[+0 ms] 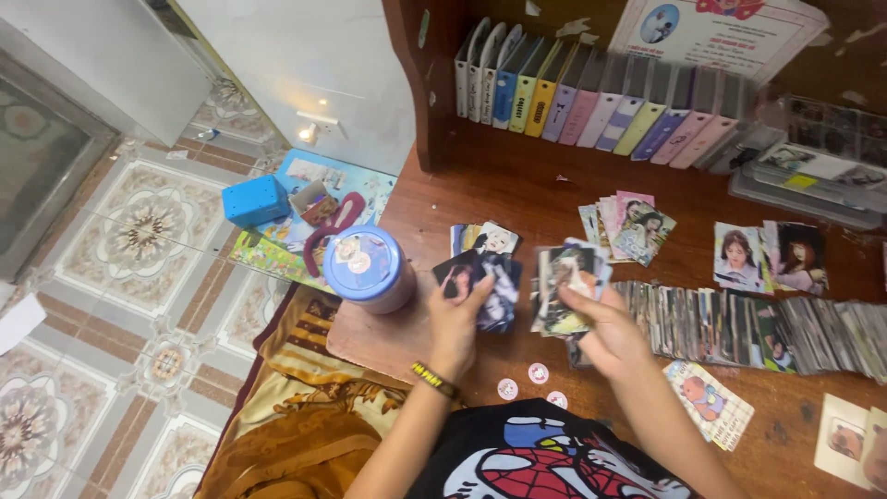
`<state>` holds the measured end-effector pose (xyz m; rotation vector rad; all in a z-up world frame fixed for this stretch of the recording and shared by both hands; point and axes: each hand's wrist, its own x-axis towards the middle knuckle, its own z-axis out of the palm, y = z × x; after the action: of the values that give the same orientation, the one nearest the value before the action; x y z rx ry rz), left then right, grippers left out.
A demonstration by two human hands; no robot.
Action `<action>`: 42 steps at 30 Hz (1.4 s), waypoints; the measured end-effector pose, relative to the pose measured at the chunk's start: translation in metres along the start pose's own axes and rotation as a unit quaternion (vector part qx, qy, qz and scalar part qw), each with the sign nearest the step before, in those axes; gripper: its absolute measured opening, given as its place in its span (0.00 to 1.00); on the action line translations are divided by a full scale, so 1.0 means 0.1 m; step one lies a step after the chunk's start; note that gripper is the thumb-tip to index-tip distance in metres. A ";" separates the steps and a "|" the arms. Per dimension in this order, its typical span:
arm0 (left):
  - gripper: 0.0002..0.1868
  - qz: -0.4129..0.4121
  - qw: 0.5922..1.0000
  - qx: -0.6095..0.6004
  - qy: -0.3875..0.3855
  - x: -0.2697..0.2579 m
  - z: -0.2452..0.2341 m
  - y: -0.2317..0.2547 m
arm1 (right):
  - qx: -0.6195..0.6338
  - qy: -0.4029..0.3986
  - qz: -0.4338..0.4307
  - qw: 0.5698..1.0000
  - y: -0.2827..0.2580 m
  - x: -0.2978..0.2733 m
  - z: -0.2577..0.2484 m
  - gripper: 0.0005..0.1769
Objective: Sorting and organizing collectible photo cards into binders at a desk.
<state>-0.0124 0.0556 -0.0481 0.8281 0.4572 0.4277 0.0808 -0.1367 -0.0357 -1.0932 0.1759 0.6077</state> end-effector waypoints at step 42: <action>0.13 -0.005 0.974 0.141 -0.177 0.09 0.25 0.51 | -0.061 0.009 -0.032 0.998 -0.25 -0.20 -0.05 0.18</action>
<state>-0.0007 0.0764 0.0044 1.1511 0.1910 0.1995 0.0788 -0.1564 -0.0099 -1.2176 0.1195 0.5577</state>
